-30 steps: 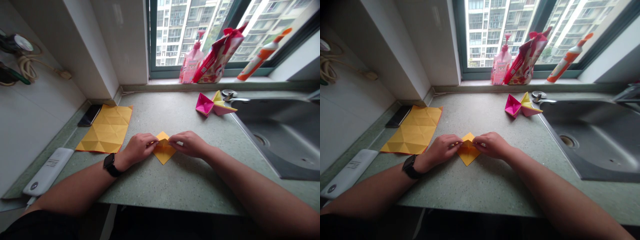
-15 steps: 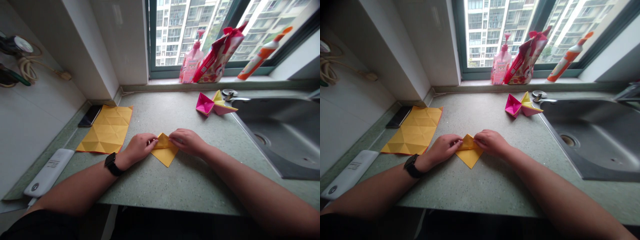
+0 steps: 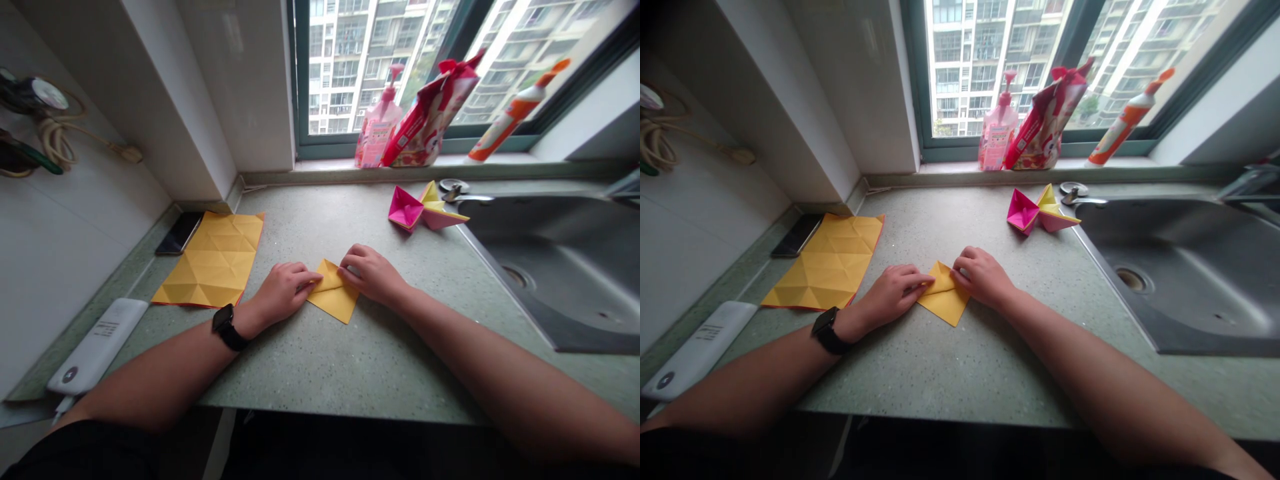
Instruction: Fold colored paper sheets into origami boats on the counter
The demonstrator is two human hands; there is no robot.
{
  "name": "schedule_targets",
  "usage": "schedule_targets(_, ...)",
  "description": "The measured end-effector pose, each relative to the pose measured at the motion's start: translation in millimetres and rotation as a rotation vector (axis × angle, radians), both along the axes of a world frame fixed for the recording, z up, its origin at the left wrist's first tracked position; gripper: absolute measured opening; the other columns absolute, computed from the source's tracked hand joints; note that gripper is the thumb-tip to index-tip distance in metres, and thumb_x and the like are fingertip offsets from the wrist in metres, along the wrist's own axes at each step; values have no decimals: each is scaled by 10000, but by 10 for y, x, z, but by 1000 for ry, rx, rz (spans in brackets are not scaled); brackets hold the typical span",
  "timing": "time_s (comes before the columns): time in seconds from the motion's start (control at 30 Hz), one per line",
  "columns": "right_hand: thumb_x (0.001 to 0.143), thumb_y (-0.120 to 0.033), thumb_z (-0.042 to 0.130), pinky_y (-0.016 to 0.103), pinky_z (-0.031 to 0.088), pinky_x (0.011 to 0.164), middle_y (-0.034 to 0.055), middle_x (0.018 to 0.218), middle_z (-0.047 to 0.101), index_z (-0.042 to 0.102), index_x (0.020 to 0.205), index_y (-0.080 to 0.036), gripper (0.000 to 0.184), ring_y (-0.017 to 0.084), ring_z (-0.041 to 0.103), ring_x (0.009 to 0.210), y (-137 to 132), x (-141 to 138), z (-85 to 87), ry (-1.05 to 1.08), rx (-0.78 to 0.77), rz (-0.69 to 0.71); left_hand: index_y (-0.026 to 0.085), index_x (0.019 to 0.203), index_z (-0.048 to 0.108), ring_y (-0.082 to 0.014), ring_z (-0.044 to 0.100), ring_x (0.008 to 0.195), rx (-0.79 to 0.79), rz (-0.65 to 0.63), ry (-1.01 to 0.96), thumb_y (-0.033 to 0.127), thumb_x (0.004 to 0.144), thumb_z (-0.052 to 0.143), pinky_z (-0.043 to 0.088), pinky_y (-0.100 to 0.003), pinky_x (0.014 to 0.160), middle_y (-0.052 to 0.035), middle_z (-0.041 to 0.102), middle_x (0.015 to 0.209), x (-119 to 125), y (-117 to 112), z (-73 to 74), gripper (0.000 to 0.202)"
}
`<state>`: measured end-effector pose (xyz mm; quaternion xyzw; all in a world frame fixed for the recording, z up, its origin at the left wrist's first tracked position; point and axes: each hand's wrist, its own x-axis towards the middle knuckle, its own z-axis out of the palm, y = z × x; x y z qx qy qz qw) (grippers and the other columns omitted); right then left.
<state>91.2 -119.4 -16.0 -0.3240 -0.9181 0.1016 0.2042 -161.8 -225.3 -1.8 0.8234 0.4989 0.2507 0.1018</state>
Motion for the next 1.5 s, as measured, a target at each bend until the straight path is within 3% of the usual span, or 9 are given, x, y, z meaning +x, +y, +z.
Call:
schedule_targets(0.1, 1041, -287, 645, 394, 539, 872, 105, 1043, 697, 781, 922, -223, 192, 251, 660, 948, 48, -25, -36, 23, 10, -16, 255, 1175, 826, -228, 693, 994, 38, 11, 44, 217, 1056, 674, 563, -410, 914, -76, 755, 1096, 10, -7, -4, 197)
schedule_targets(0.2, 1029, -280, 660, 403, 549, 892, 106, 1064, 694, 780, 927, -222, 167, 251, 660, 963, 132, -57, -81, 65, 16, -14, 297, 1194, 829, -277, 671, 1195, 102, 16, 78, 212, 1038, 697, 557, -495, 1038, -102, 717, 1314, 17, -10, -29, 221)
schedule_targets(0.3, 986, -229, 692, 416, 558, 936, 98, 1106, 700, 781, 971, -230, 90, 255, 668, 1021, 211, -53, -100, 128, 10, 13, 311, 1260, 802, -294, 641, 1324, 129, -65, 110, 138, 1036, 653, 523, -566, 1139, -95, 696, 1440, 22, -1, -67, 320)
schedule_targets(0.47, 997, -185, 659, 442, 549, 969, 94, 1142, 752, 807, 1088, -251, 186, 261, 685, 1057, 114, 22, 28, 159, 122, 44, 236, 1301, 762, -264, 694, 1285, 92, -173, 91, 77, 1037, 585, 563, -516, 1134, -95, 757, 1373, 42, 16, -84, 355)
schedule_targets(0.57, 1042, -232, 635, 414, 548, 905, 80, 1101, 784, 836, 1071, -266, 206, 242, 703, 982, -73, 52, 165, 36, 146, 116, 216, 1285, 764, -266, 704, 1268, 87, -176, 74, 134, 1066, 574, 582, -496, 1120, -107, 758, 1361, 68, 2, -57, 302)
schedule_targets(0.7, 1034, -264, 675, 417, 571, 902, 98, 1199, 796, 851, 1130, -272, 201, 255, 728, 1000, -278, 48, 271, -164, 80, 148, 207, 1317, 744, -287, 692, 1272, 57, -191, 92, 237, 1075, 601, 572, -503, 1136, -133, 736, 1364, 100, -40, -9, 283)
schedule_targets(0.87, 1036, -254, 672, 424, 589, 930, 115, 1241, 794, 855, 1129, -258, 206, 268, 735, 1039, -346, 40, 297, -263, 23, 159, 225, 1400, 690, -332, 656, 1278, 35, -206, 127, 336, 1060, 661, 562, -538, 1123, -158, 695, 1387, 102, -73, 8, 359)
schedule_targets(1.07, 1055, -224, 621, 416, 592, 951, 121, 1201, 803, 867, 1107, -249, 253, 260, 735, 1032, -367, 41, 349, -283, 4, 170, 241, 1504, 618, -331, 624, 1333, 4, -204, 119, 339, 1062, 670, 502, -547, 1195, -151, 668, 1450, 83, -79, -8, 456)
schedule_targets(1.5, 1052, -219, 610, 430, 611, 906, 123, 1245, 795, 859, 1150, -270, 272, 281, 735, 1033, -388, 61, 389, -312, -20, 120, 235, 1533, 589, -346, 567, 1457, -59, -189, 169, 374, 1100, 601, 384, -619, 1298, -155, 631, 1543, 52, -99, -57, 454)
